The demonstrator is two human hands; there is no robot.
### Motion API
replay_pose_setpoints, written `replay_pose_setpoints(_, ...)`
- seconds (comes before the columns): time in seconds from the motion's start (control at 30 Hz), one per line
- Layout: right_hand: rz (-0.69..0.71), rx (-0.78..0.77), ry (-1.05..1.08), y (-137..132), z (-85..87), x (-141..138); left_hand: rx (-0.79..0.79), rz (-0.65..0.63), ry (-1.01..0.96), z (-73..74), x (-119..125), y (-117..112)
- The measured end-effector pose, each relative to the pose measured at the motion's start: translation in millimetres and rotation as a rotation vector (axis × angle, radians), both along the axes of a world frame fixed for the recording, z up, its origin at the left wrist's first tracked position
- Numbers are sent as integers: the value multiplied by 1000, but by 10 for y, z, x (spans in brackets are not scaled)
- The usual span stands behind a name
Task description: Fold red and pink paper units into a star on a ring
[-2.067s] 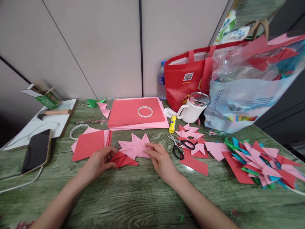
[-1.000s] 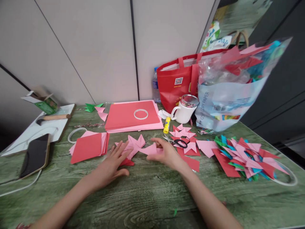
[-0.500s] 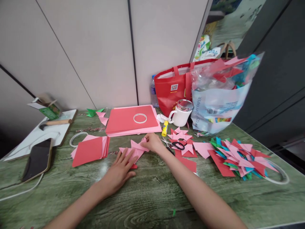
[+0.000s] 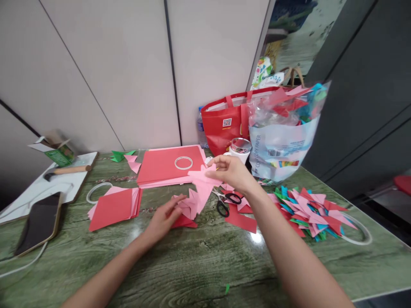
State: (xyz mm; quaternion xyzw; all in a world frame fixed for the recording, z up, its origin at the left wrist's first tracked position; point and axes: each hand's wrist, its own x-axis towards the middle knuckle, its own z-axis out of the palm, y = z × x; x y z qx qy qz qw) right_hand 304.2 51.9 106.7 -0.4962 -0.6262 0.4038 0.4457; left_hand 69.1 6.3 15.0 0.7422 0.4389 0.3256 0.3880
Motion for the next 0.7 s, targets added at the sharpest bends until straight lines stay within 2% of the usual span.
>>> replay_pose_setpoints(0.1, 154, -44, 91, -199, -1, -242, -266, -15, -491, 259, 18, -105)
replay_pose_setpoints(0.17, 268, -46, 124, -295, -81, -433, -429, -64, -622, 386, 37, -222)
replay_pose_setpoints(0.23, 330, 4, 125, -346, -186, -574, -527, -58, -693, 449, 43, -323)
replay_pose_setpoints(0.33, 315, 34, 155, -357, -351, -643, -518, 85, -751, 438, -17, -369)
replay_pose_setpoints(0.43, 225, -42, 242, -342, -524, -614, -496, 201, -793, 364, -138, -308)
replay_pose_setpoints(0.57, 121, -163, 386, -333, -726, -598, -523, 256, -843, 277, -243, -208)
replay_pose_setpoints(0.7, 68, -287, 401, -338, -812, -605, -558, 307, -854, 238, -255, -179)
